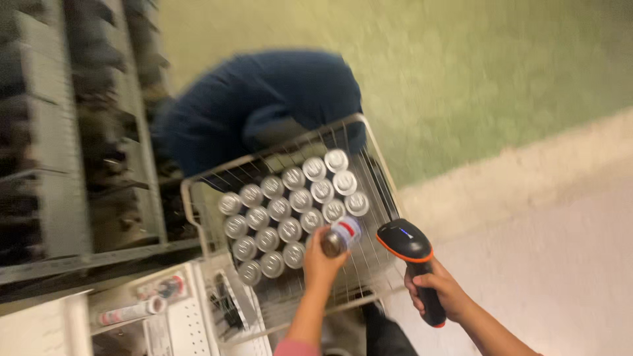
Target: The person picks up a can from a metal basket, scans it using a handheld barcode scanner, and then places the can onto a shelf among other similar cans, repeating this for several items.
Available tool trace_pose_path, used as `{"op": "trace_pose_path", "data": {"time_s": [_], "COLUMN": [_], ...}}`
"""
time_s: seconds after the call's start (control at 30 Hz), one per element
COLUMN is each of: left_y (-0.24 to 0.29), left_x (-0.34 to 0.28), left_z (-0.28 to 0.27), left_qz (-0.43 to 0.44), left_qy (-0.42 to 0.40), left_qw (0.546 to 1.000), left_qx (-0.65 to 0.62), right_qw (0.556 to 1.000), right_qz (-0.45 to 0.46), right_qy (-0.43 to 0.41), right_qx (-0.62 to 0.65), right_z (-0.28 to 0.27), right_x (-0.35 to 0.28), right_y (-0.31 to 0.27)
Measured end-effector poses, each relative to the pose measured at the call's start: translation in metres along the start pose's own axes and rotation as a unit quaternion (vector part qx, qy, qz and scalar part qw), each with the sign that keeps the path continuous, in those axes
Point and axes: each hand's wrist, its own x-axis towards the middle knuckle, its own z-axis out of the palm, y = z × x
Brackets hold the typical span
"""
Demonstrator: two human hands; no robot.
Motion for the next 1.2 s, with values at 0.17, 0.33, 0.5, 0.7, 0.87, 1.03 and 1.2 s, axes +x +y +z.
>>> {"op": "trace_pose_path", "data": {"time_s": [0.17,0.33,0.5,0.7,0.87,1.03,1.2], "left_y": [0.051,0.119,0.15,0.171,0.192,0.199,0.196], "left_x": [-0.053,-0.108,-0.14,-0.186,-0.229,-0.252,-0.26], "left_z": [-0.076,-0.146,-0.177,-0.221,-0.258,-0.274,-0.281], "left_qz": [0.024,0.06,0.112,0.114,0.126,0.163,0.171], "left_qy": [0.031,0.042,0.054,0.082,0.068,0.089,0.065], "left_qw": [0.966,0.956,0.913,0.903,0.876,0.874,0.868], "left_qx": [-0.256,-0.283,-0.389,-0.406,-0.461,-0.448,-0.462], "right_qw": [0.995,0.986,0.977,0.956,0.918,0.931,0.923], "right_qz": [-0.054,-0.092,-0.146,-0.2,-0.267,-0.252,-0.26], "right_qy": [-0.055,-0.099,-0.14,-0.185,-0.278,-0.244,-0.269], "right_qx": [-0.07,-0.097,-0.063,-0.107,-0.089,-0.102,-0.091], "right_z": [0.046,0.088,0.115,0.167,0.209,0.215,0.221], "right_x": [-0.015,-0.045,-0.063,-0.094,-0.13,-0.134,-0.131], "right_y": [-0.068,-0.107,-0.122,-0.158,-0.169,-0.154,-0.156]}}
